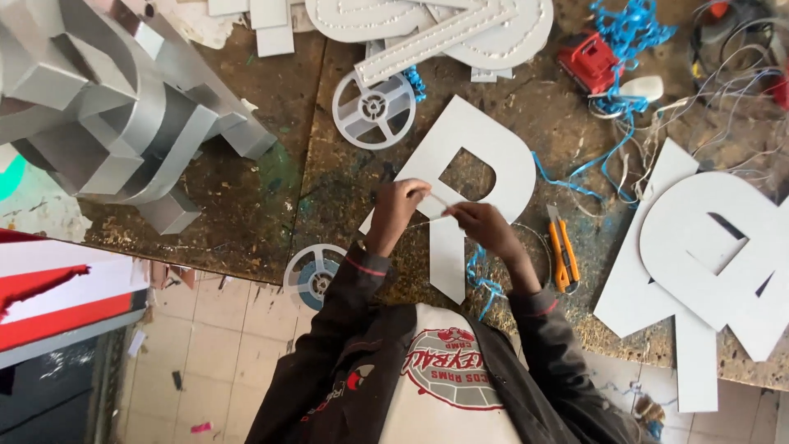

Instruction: Applying adhesive LED light strips to the interior of a large white letter R for a sign.

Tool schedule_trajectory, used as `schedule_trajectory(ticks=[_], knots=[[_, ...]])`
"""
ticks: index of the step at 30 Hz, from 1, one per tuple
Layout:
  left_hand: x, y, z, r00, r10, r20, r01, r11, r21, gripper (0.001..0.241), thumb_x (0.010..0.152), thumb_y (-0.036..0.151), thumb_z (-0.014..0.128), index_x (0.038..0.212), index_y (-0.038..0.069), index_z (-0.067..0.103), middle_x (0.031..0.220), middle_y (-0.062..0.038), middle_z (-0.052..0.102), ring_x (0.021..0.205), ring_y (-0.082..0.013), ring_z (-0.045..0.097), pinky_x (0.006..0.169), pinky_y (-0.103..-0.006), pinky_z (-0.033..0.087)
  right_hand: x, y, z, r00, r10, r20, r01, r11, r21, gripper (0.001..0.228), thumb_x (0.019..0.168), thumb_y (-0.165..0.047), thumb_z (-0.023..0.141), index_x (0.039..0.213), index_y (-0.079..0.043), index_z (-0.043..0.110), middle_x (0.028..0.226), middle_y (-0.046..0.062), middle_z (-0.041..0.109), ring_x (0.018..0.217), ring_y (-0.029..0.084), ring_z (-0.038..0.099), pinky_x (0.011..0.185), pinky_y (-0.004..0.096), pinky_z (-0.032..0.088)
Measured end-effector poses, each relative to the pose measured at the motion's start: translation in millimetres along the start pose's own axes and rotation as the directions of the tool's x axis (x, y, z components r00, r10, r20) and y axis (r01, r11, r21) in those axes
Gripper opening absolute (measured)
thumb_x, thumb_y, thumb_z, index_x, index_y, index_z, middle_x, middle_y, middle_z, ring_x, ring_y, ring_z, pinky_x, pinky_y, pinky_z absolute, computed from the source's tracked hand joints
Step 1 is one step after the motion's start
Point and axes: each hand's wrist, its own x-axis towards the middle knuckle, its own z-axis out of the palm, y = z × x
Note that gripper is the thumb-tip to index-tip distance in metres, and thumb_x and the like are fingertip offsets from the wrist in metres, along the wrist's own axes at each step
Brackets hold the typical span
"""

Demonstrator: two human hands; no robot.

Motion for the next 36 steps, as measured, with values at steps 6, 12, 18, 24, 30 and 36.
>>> schedule_trajectory(ticks=[6, 12, 18, 24, 30, 36], knots=[[26.1, -37.3, 22.8, 0.978, 0.2, -0.055, -0.168, 0.918, 0.359, 0.006, 0.112, 0.016, 0.074, 0.116, 0.016, 0.078, 0.102, -0.009, 0.08, 0.102, -0.0337, 0.077, 0.092, -0.0477, 0.062, 24.2, 34.6, 24.6, 0.785, -0.549, -0.287, 0.298, 0.742, -0.601, 0.016, 0.111, -0.025, 0.078, 0.124, -0.018, 0.085, 0.108, 0.008, 0.073, 0.117, 0.037, 0.071, 0.09, 0.048, 0.061], [4.1, 5.8, 16.1, 0.971, 0.171, 0.166, -0.201, 0.962, 0.184, 0.004, 0.119, 0.011, 0.062, 0.117, 0.008, 0.062, 0.1, -0.013, 0.064, 0.104, -0.0395, 0.067, 0.093, -0.0509, 0.058, 14.4, 51.5, 36.0, 0.773, -0.508, -0.38, 0.279, 0.811, -0.514, 0.014, 0.118, -0.018, 0.071, 0.121, -0.011, 0.082, 0.096, 0.009, 0.077, 0.105, 0.033, 0.078, 0.084, 0.044, 0.064], [6.1, -3.3, 5.4, 0.985, 0.049, 0.167, -0.063, 0.995, 0.077, 0.015, 0.115, 0.011, 0.07, 0.129, 0.007, 0.069, 0.105, -0.019, 0.077, 0.105, -0.0404, 0.078, 0.09, -0.049, 0.066, -11.3, 52.1, 55.0, 0.822, -0.463, -0.331, 0.244, 0.812, -0.53, 0.017, 0.118, -0.023, 0.066, 0.127, -0.019, 0.08, 0.092, 0.012, 0.079, 0.09, 0.037, 0.08, 0.077, 0.05, 0.064], [-3.4, -7.9, 5.2, 0.976, 0.061, 0.21, -0.099, 0.98, 0.175, 0.007, 0.115, 0.008, 0.066, 0.116, 0.007, 0.072, 0.107, -0.015, 0.073, 0.108, -0.0388, 0.076, 0.092, -0.0495, 0.065, -21.1, 32.3, 59.0, 0.991, 0.032, -0.133, 0.002, 0.969, 0.246, 0.033, 0.122, -0.029, 0.054, 0.131, -0.007, 0.076, 0.063, 0.009, 0.074, 0.048, 0.021, 0.071, 0.05, 0.036, 0.057], [8.1, -9.1, 13.7, 0.982, 0.058, 0.181, -0.079, 0.991, 0.11, 0.013, 0.115, 0.008, 0.069, 0.121, 0.008, 0.081, 0.105, -0.018, 0.073, 0.101, -0.0372, 0.078, 0.087, -0.0439, 0.065, -12.5, 25.9, 43.8, 0.965, 0.087, -0.245, -0.051, 0.987, 0.151, 0.035, 0.119, -0.027, 0.06, 0.104, -0.003, 0.081, 0.062, 0.011, 0.071, 0.05, 0.021, 0.07, 0.054, 0.037, 0.058], [18.2, -25.5, 25.4, 0.995, -0.078, 0.055, 0.074, 0.994, 0.076, 0.012, 0.105, 0.012, 0.078, 0.115, 0.006, 0.082, 0.102, -0.017, 0.078, 0.093, -0.0326, 0.081, 0.082, -0.0423, 0.066, 2.3, 28.9, 42.4, 0.954, 0.193, -0.23, -0.152, 0.971, 0.184, 0.04, 0.114, -0.033, 0.067, 0.093, -0.003, 0.082, 0.059, 0.011, 0.072, 0.044, 0.019, 0.069, 0.046, 0.034, 0.057]])
